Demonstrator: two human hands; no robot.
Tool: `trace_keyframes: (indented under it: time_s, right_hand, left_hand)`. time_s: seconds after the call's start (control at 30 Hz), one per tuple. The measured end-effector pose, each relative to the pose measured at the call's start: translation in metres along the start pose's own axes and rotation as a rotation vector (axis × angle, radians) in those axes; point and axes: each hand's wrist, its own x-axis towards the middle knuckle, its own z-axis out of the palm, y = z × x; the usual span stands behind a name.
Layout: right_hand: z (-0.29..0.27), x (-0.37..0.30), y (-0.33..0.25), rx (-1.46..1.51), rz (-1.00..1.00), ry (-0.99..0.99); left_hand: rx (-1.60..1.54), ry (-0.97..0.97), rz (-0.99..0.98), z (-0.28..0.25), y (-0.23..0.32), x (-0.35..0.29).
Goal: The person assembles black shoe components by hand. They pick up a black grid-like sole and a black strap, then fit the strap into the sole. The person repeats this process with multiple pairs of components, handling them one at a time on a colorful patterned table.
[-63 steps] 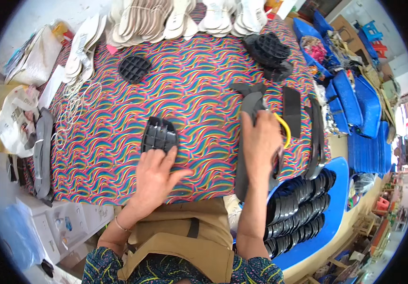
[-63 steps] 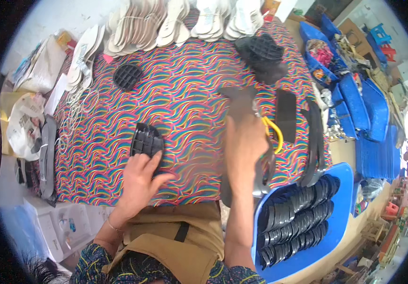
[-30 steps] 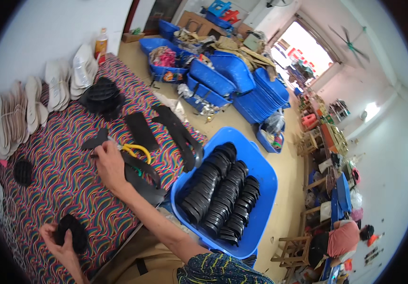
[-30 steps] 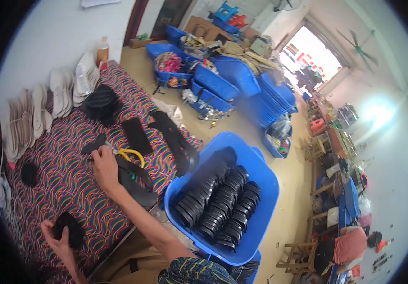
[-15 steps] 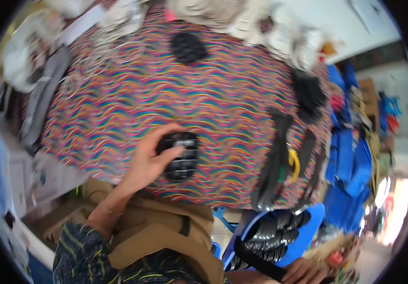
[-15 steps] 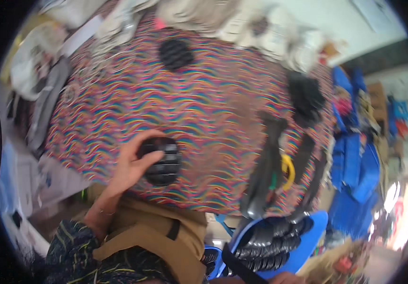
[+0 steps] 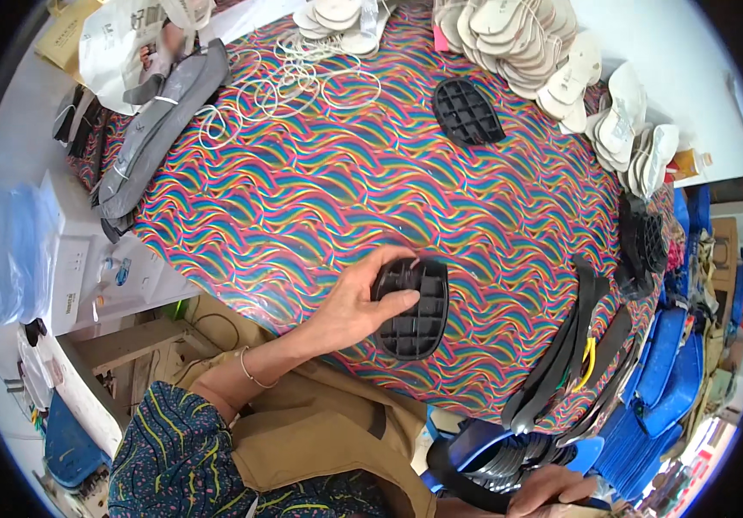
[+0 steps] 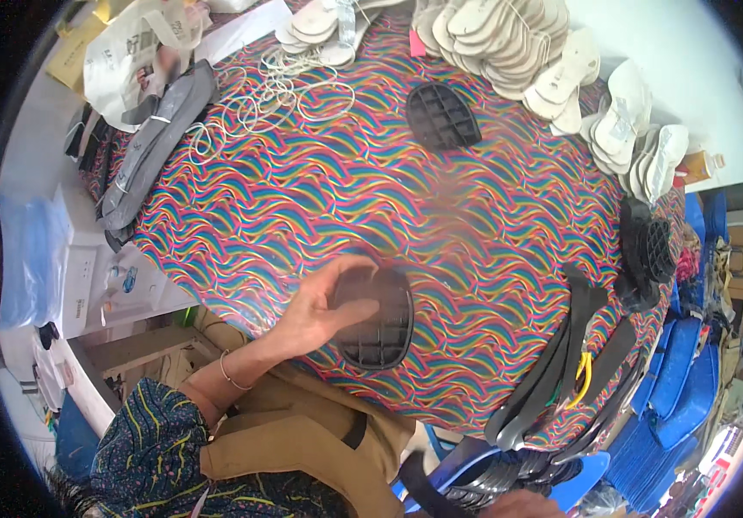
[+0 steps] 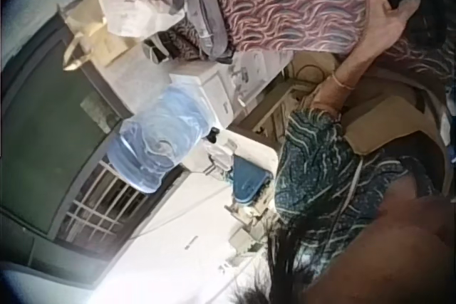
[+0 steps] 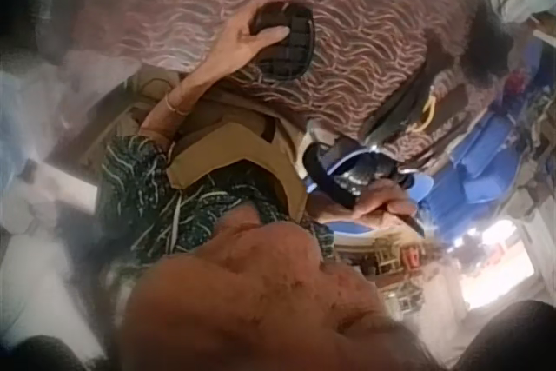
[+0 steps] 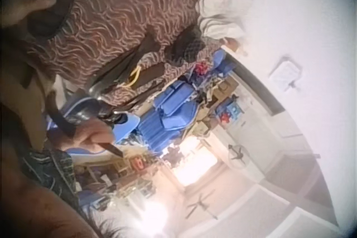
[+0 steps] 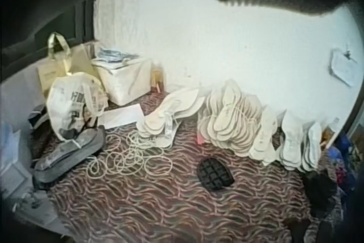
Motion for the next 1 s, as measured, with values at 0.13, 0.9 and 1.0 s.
trace_keyframes:
  time_s: [0.13, 0.9, 1.0]
  right_hand:
    - [0.027, 0.015, 0.041, -0.608, 0.685, 0.782]
    - [0.025, 0.036, 0.142, -0.842, 0.756, 0.237]
    - [0.025, 0.037, 0.137, -0.893, 0.719, 0.199]
  left_hand:
    - [-0.066, 0.018, -0.026, -0.003, 0.0, 0.003]
    - [-0.034, -0.124, -0.118, 0.038, 0.009, 0.013]
    - [-0.038, -0.127, -0.13, 0.042, 0.009, 0.013]
